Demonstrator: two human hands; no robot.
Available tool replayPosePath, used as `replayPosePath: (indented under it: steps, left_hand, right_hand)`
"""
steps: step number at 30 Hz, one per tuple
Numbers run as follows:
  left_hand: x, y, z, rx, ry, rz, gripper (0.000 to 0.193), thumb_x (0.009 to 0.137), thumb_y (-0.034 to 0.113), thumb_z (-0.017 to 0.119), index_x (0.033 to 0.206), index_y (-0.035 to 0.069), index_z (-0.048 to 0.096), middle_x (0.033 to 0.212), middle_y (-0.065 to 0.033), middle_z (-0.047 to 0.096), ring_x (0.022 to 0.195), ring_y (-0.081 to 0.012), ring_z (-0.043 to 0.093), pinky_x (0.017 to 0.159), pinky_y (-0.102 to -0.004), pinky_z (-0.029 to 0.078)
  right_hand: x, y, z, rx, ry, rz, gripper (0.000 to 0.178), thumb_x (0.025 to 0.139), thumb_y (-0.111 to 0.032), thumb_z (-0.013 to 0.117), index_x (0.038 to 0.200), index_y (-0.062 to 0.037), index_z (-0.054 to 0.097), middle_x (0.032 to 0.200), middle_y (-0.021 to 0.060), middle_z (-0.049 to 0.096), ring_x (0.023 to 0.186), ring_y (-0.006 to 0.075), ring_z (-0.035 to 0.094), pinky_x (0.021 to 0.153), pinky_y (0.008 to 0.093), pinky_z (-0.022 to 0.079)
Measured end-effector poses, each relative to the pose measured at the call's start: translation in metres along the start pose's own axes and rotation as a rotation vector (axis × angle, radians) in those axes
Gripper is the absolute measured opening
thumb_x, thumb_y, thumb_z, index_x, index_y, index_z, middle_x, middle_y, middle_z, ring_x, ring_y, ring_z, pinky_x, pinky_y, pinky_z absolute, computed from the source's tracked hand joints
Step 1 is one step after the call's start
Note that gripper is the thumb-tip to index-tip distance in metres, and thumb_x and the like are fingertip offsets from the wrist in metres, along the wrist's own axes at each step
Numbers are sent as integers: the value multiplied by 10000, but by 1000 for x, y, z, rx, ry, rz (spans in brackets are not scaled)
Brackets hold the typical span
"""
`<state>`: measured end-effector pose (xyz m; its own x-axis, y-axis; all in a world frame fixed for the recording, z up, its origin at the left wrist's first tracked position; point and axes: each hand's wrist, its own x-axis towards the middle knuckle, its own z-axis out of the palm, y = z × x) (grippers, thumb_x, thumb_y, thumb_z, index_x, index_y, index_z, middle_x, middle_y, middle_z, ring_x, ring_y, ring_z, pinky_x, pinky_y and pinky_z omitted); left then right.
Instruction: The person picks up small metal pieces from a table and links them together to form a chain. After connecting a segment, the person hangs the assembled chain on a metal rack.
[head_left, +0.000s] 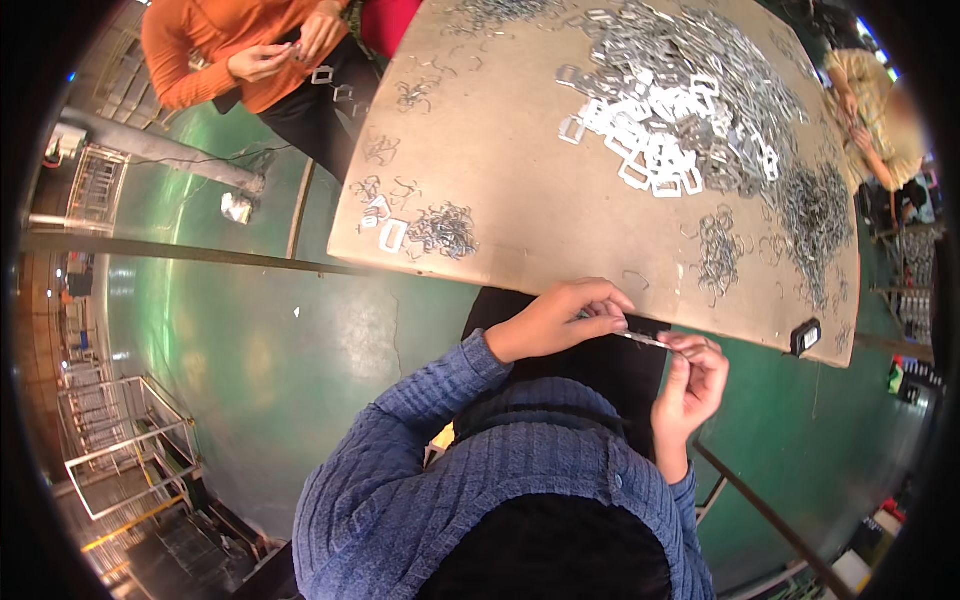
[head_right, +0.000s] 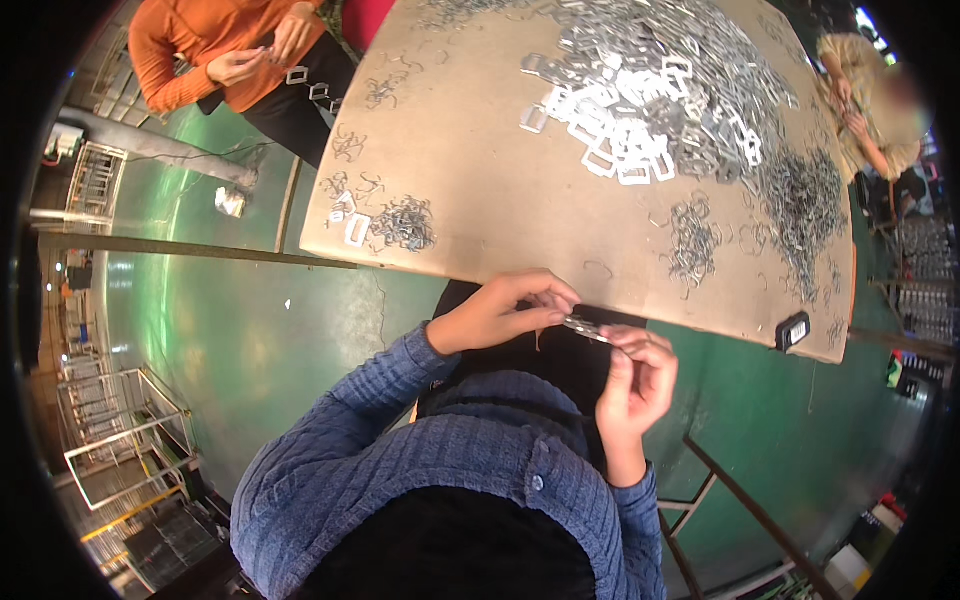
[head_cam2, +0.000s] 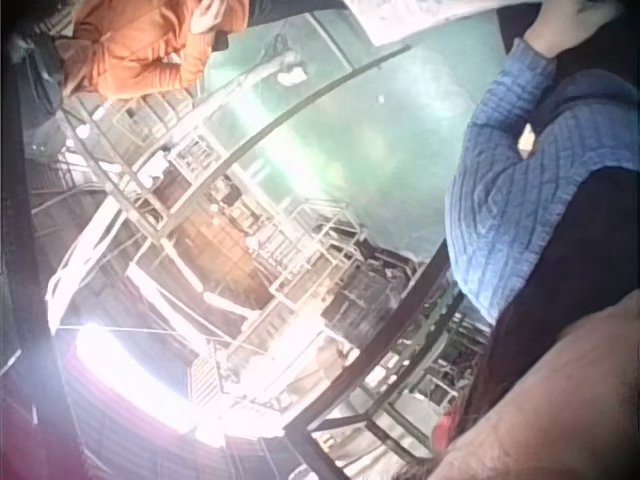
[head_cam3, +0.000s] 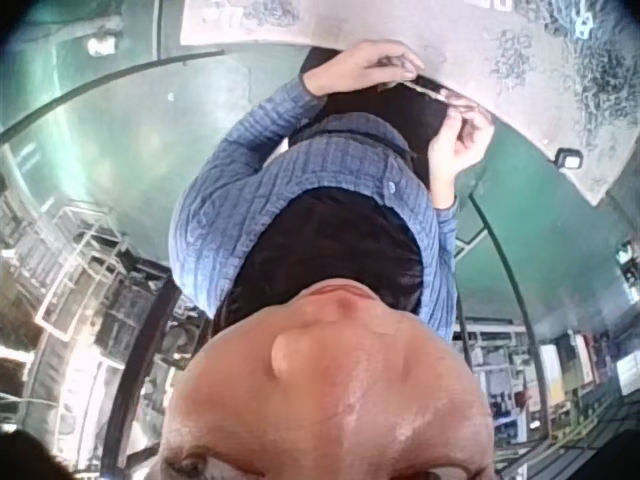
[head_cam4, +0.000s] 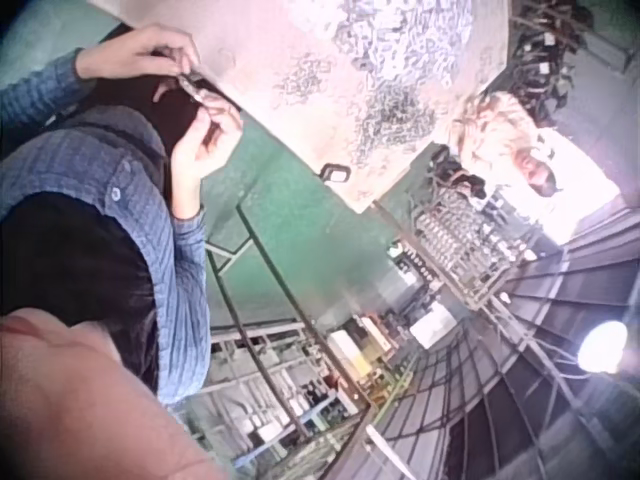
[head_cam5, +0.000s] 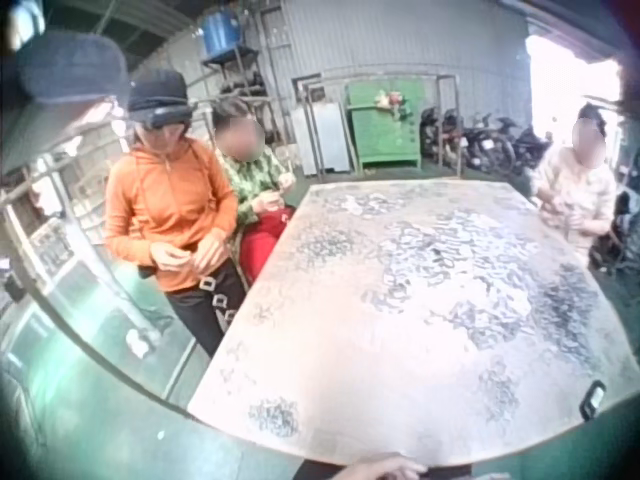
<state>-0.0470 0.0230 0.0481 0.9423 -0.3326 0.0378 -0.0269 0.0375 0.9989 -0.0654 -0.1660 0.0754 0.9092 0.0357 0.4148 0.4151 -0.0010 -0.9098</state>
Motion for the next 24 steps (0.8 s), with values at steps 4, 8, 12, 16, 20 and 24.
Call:
replayPosePath:
  steps: [4, 8, 12, 16, 20, 24]
  left_hand:
    - [-3, -9, -14, 155, 11, 19, 167, 858, 60, 587, 1014, 1, 592, 877, -57, 621, 745, -118, 614, 721, -252, 473]
    - [-8, -25, -18, 271, -68, 30, 172, 815, 162, 636, 926, 35, 606, 854, -97, 608, 746, -236, 605, 677, -329, 481]
    - [-16, -35, -24, 527, -230, 69, 184, 805, 184, 628, 953, 76, 617, 915, -97, 603, 874, -274, 581, 764, -351, 458]
    - [-17, -24, -10, 305, -470, -22, 257, 824, 185, 618, 1043, 51, 608, 1059, -134, 611, 980, -257, 588, 824, -356, 465]
    - [-38, -38, 42, -12, -782, 104, 312, 848, 156, 574, 1133, 28, 574, 1106, -153, 599, 1042, -271, 570, 920, -358, 436]
    - [-24, -36, 55, 194, -856, 154, 253, 862, 180, 534, 1061, 50, 621, 1079, -111, 610, 980, -279, 584, 885, -372, 432]
  right_hand:
    - [5, -8, -4, -35, 66, -22, 93, 879, 38, 488, 905, -10, 413, 901, 130, 521, 855, 233, 576, 822, 378, 505]
    - [6, -10, -10, -105, 107, -41, 75, 889, 12, 488, 895, -9, 417, 896, 122, 513, 852, 219, 566, 824, 377, 508]
    - [2, -10, -13, -169, 116, -8, 71, 886, 12, 487, 887, -8, 419, 892, 121, 514, 854, 220, 568, 826, 373, 506]
    - [-3, -11, -23, -205, 151, 8, 75, 879, 21, 487, 881, -8, 419, 889, 121, 516, 856, 223, 569, 826, 370, 501]
    - [-3, -12, -37, -224, 172, 14, 81, 878, 28, 488, 880, -11, 418, 892, 118, 514, 858, 221, 568, 831, 374, 496]
    - [-6, -12, -53, -211, 198, 19, 85, 877, 34, 491, 881, -14, 422, 896, 115, 513, 861, 221, 569, 833, 370, 491]
